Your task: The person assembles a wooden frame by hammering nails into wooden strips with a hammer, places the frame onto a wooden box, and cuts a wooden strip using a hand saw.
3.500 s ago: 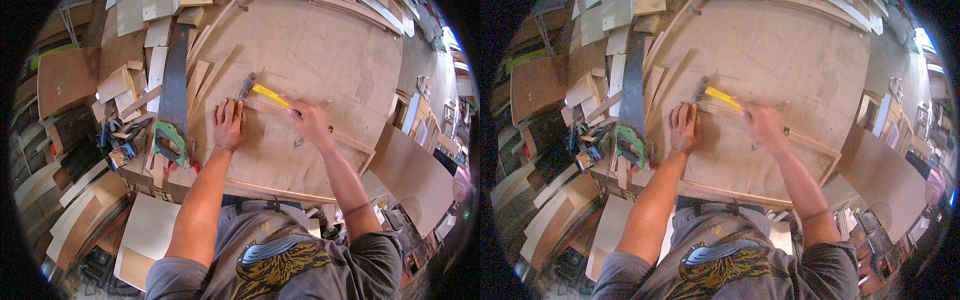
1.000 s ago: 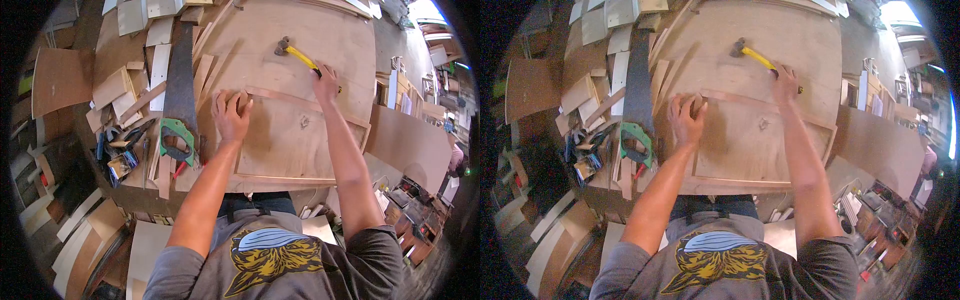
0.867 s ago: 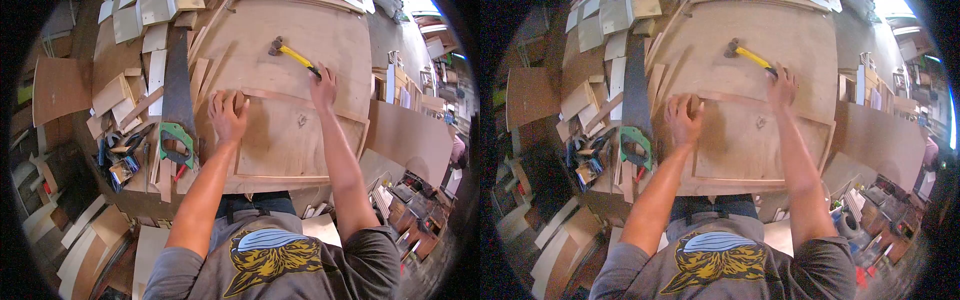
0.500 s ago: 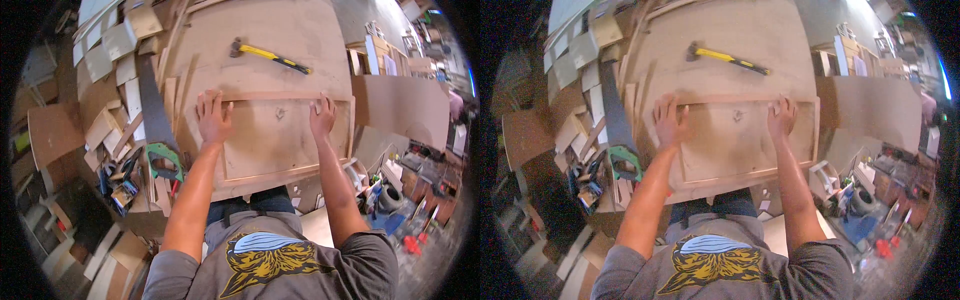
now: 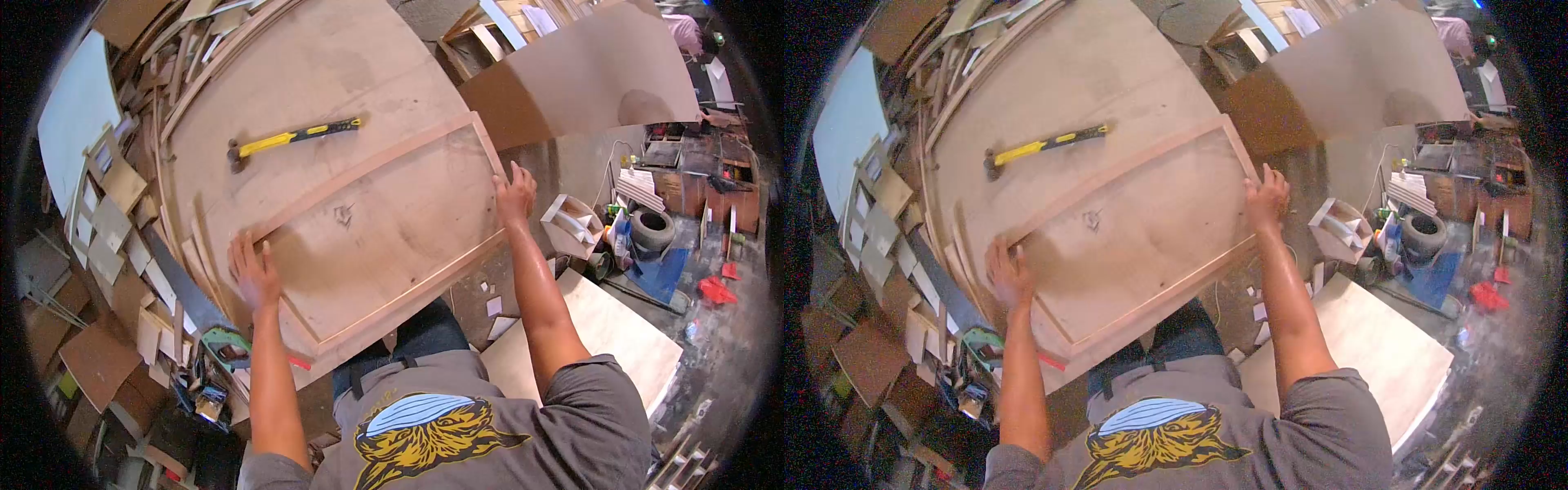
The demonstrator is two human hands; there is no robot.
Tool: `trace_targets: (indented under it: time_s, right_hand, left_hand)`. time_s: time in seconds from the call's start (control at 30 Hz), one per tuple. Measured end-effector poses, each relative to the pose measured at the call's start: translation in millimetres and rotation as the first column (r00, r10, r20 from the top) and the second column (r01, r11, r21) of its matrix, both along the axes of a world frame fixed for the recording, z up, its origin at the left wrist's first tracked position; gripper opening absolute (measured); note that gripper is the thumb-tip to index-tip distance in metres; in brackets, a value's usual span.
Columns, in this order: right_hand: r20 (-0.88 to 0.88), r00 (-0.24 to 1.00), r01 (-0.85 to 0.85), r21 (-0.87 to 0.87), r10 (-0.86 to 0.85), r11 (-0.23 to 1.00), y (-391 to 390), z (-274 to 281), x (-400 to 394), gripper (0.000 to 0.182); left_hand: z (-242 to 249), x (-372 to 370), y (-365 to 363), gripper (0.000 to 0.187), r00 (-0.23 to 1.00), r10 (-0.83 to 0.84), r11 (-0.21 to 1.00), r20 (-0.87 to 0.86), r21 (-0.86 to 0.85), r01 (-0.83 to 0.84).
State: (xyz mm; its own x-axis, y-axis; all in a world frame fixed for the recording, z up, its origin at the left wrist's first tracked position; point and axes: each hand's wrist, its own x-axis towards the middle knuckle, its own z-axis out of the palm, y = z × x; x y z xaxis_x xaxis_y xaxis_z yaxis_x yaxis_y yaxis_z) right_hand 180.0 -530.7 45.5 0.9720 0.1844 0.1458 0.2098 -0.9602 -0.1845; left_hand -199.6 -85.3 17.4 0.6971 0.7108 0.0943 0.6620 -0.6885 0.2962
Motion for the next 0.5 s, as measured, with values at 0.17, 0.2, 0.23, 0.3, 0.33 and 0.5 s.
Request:
trace_targets:
  time_s: [0.17,0.2,0.23,0.3,0.33,0.5]
  right_hand:
    - [-0.167,0.986,0.002,0.163,0.026,0.987,-20.7,-14.4,21.2,0.051]
    - [-0.153,0.988,-0.007,0.186,0.036,0.982,-21.3,-15.3,22.3,0.044]
    - [-0.178,0.983,-0.008,0.216,0.047,0.976,-24.1,-16.7,24.4,0.042]
    - [-0.225,0.972,-0.008,0.275,0.072,0.961,-27.6,-22.0,26.7,0.039]
    - [-0.191,0.977,-0.031,0.323,0.097,0.946,-26.4,-20.7,27.0,0.034]
    - [-0.236,0.957,-0.053,0.438,0.171,0.897,-30.0,-23.0,35.0,0.035]
  left_hand:
    - [7.7,2.1,-5.5,0.052,1.0,-0.001,0.999,0.017,-0.036,0.002]
    - [14.2,5.3,-9.9,0.053,0.999,0.017,0.999,-0.034,-0.038,-0.018]
    - [16.1,7.3,-14.0,0.053,0.999,0.035,0.999,-0.037,-0.035,-0.036]
    - [14.4,7.0,-16.0,0.054,0.997,0.07,0.997,-0.043,-0.027,-0.071]
    - [6.6,4.9,-17.1,0.055,0.995,0.102,0.995,0.011,-0.001,-0.102]
    - [-5.5,10.4,-27.1,0.053,0.975,0.219,0.973,0.023,0.067,-0.22]
